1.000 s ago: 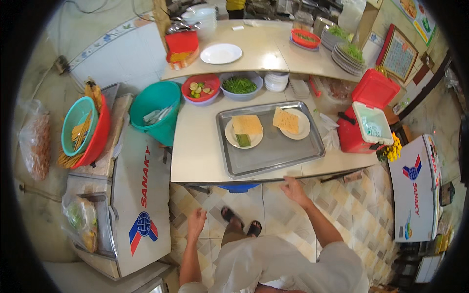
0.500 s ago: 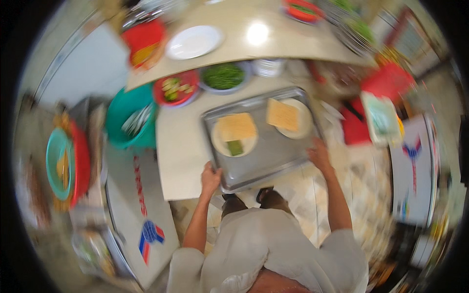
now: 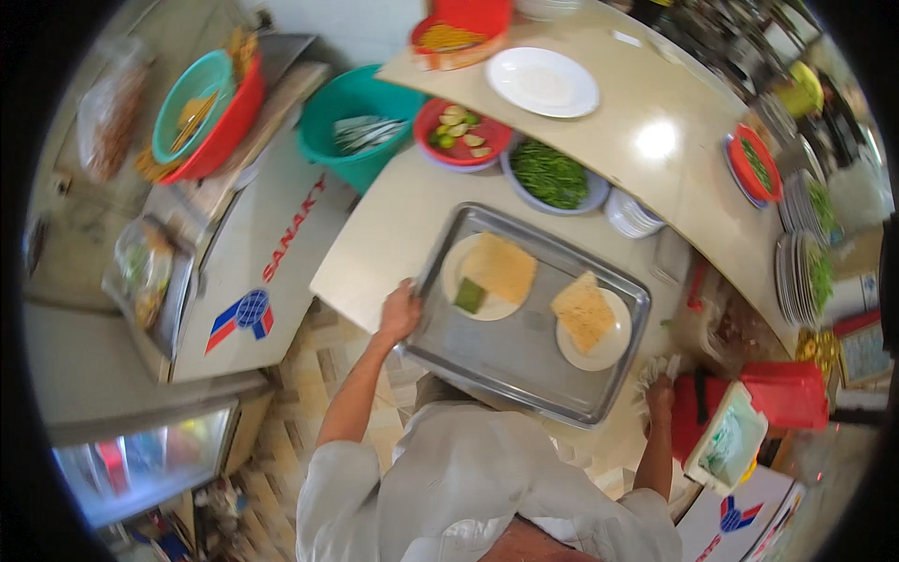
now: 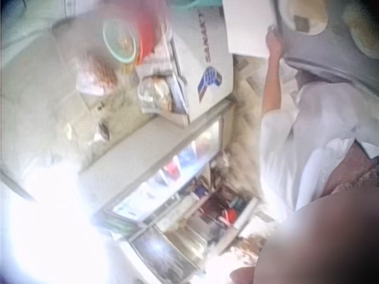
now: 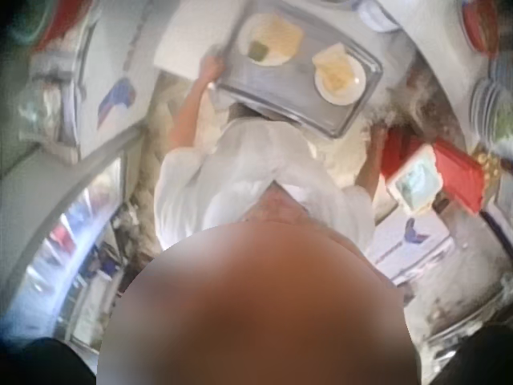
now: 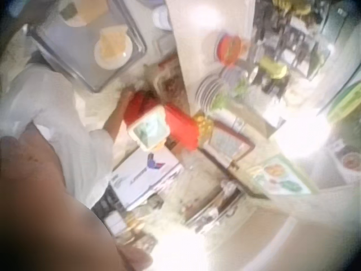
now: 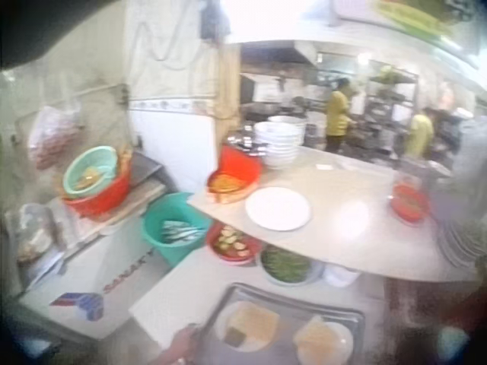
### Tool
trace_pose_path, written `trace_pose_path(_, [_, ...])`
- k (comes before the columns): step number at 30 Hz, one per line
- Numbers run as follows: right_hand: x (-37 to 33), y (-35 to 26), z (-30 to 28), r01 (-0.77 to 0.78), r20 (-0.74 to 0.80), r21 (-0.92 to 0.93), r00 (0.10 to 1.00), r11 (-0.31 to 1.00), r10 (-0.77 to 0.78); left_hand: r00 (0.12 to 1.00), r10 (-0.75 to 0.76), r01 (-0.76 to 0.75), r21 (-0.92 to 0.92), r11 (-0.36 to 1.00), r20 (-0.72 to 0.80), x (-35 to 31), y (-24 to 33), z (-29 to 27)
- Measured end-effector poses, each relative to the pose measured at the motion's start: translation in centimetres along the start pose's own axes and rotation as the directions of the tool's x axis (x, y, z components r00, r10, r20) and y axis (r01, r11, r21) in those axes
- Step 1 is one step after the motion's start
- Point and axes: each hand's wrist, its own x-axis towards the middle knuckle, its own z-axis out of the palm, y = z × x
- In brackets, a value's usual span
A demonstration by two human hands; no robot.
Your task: The person assembles two wraps on a metal tray in a restaurant kitchen. They place flatbreads on plates, add banana leaves, herbs, lime wedges, and condiment packets, then top with lettuce and flatbread. The person also retrieves items from a refrigerator and places a bowl of soup on the tray.
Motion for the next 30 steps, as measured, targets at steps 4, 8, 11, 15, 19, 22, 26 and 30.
trace_pose_path(4, [0.3, -1.6, -4.6, -0.163, 0.180, 0.152, 0.974, 0.975, 0.135, 0.997, -0.053, 0.051, 0.033, 0.998, 0.051, 0.3, 0.3, -0.9])
trace_pose_path(8, [2.2, -6.8, -13.4, -0.167, 0.341, 0.014, 0.928, 0.986, 0.152, 0.993, -0.038, 0.027, 0.095, 0.995, 0.114, 0.5, 0.1, -1.2])
trace_pose_path(11, [3.2, -11.9, -18.7, 0.032, 0.003, 0.356, 0.999, 0.934, -0.035, 0.996, -0.004, -0.003, 0.074, 0.997, 0.090, 0.9, 0.5, -1.4])
trace_pose_path(15, [4.8, -17.6, -22.5, 0.125, -0.004, 0.625, 0.988, 0.770, -0.157, 0.997, 0.062, -0.057, 0.086, 0.995, -0.052, 1.7, 2.9, -1.7])
trace_pose_path(19, [8.0, -20.9, -24.7, 0.254, -0.108, 0.698, 0.962, 0.670, -0.252, 0.991, 0.108, -0.110, -0.022, 0.994, -0.077, 2.5, 5.8, -1.8])
trace_pose_path(22, [11.6, -22.2, -25.6, 0.313, -0.175, 0.573, 0.950, 0.757, -0.260, 0.986, 0.156, -0.161, -0.087, 0.983, -0.060, 2.7, 6.5, -1.4])
trace_pose_path(26, [16.7, -22.9, -25.2, 0.389, -0.613, 0.219, 0.768, 0.895, -0.184, 0.997, 0.072, -0.076, -0.186, 0.980, -0.026, 2.5, 6.1, -0.6])
trace_pose_path(30, [20.9, -22.7, -23.4, 0.144, -0.375, 0.159, 0.924, 0.977, -0.075, 0.998, 0.065, -0.069, -0.214, 0.974, -0.025, 1.8, 6.0, 0.1])
